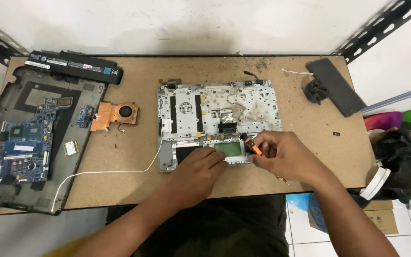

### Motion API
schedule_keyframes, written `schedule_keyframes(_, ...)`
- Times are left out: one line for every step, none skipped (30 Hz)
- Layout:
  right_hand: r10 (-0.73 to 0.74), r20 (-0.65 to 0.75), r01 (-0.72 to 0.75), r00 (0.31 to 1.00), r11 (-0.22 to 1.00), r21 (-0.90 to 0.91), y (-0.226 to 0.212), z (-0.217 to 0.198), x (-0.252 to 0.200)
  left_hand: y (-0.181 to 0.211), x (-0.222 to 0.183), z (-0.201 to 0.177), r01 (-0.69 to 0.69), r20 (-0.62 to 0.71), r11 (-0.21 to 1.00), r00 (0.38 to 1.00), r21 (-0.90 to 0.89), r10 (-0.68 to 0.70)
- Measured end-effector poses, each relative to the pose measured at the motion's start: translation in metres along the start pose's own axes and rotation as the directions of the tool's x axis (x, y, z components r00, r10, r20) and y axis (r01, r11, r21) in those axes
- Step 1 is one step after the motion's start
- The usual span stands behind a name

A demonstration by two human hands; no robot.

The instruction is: Aligning a metal internal plate with a laptop chassis and using a screwdriver to secure or adjust components during a repair.

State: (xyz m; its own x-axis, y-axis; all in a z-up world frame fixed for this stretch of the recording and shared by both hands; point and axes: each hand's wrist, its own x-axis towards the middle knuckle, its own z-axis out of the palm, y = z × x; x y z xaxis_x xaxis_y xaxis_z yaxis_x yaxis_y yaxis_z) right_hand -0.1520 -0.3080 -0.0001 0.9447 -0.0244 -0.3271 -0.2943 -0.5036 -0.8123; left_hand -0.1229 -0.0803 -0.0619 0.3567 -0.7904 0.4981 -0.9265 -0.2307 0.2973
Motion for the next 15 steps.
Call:
schedule_keyframes(-0.001, 0.003, 0.001, 1.0, 1.0, -0.005, -0.002, 0.001, -0.001, -0.001, -0.001, 0.001, 0.004, -0.004, 1.0, 1.0, 0.001, -0.004)
schedule_keyframes(0.036, 0.018, -0.036, 0.999, 0.999, -0.02, -0.004, 0.002, -0.003, -0.002, -0.002, 0.002, 0.004, -0.012, 1.0, 1.0, -0.004, -0.004)
schedule_keyframes(0.074, 0.032, -0.073, 0.997, 0.997, -0.036, -0.005, 0.004, -0.006, -0.002, -0.002, 0.004, 0.004, -0.019, 1.0, 1.0, -0.009, -0.004)
schedule_keyframes(0.076, 0.033, -0.075, 0.997, 0.996, -0.038, -0.004, 0.004, -0.005, -0.002, -0.002, 0.003, 0.005, -0.02, 1.0, 1.0, -0.011, -0.006)
schedule_keyframes(0.079, 0.037, -0.076, 0.996, 0.993, -0.09, -0.004, 0.005, -0.005, -0.002, -0.003, 0.003, 0.01, -0.021, 1.0, 1.0, -0.019, -0.01)
schedule_keyframes(0.081, 0.038, -0.075, 0.996, 0.987, -0.14, -0.003, 0.006, -0.005, -0.002, -0.002, 0.003, 0.012, -0.021, 1.0, 1.0, -0.026, -0.013)
schedule_keyframes(0.082, 0.037, -0.076, 0.996, 0.987, -0.141, -0.002, 0.005, -0.004, -0.003, -0.003, 0.004, 0.012, -0.022, 1.0, 1.0, -0.027, -0.012)
schedule_keyframes(0.077, 0.034, -0.07, 0.996, 0.984, -0.164, -0.001, 0.005, -0.004, -0.003, -0.003, 0.005, 0.001, -0.032, 1.0, 0.999, -0.017, -0.002)
schedule_keyframes(0.072, 0.032, -0.065, 0.997, 0.98, -0.186, -0.001, 0.005, -0.003, -0.004, -0.004, 0.005, -0.01, -0.041, 1.0, 0.999, -0.006, 0.009)
schedule_keyframes(0.071, 0.032, -0.064, 0.997, 0.98, -0.187, 0.001, 0.005, -0.003, -0.004, -0.004, 0.005, -0.009, -0.042, 1.0, 0.999, -0.006, 0.008)
schedule_keyframes(0.061, 0.03, -0.055, 0.998, 0.981, -0.185, 0.003, 0.005, -0.004, -0.004, -0.004, 0.005, -0.005, -0.042, 1.0, 0.999, -0.012, 0.005)
schedule_keyframes(0.052, 0.026, -0.047, 0.998, 0.982, -0.183, 0.005, 0.004, -0.004, -0.004, -0.004, 0.005, -0.004, -0.042, 1.0, 0.999, -0.02, 0.003)
schedule_keyframes(0.052, 0.025, -0.047, 0.998, 0.982, -0.184, 0.008, 0.004, -0.004, -0.004, -0.003, 0.004, -0.004, -0.044, 1.0, 0.999, -0.02, 0.003)
schedule_keyframes(0.053, 0.013, -0.05, 0.999, 0.983, -0.175, 0.011, 0.004, -0.005, -0.003, -0.003, 0.004, 0.002, -0.037, 1.0, 0.999, -0.031, -0.003)
schedule_keyframes(0.054, 0.002, -0.053, 0.999, 0.985, -0.167, 0.014, 0.004, -0.005, -0.003, -0.003, 0.003, 0.009, -0.031, 0.999, 0.999, -0.041, -0.01)
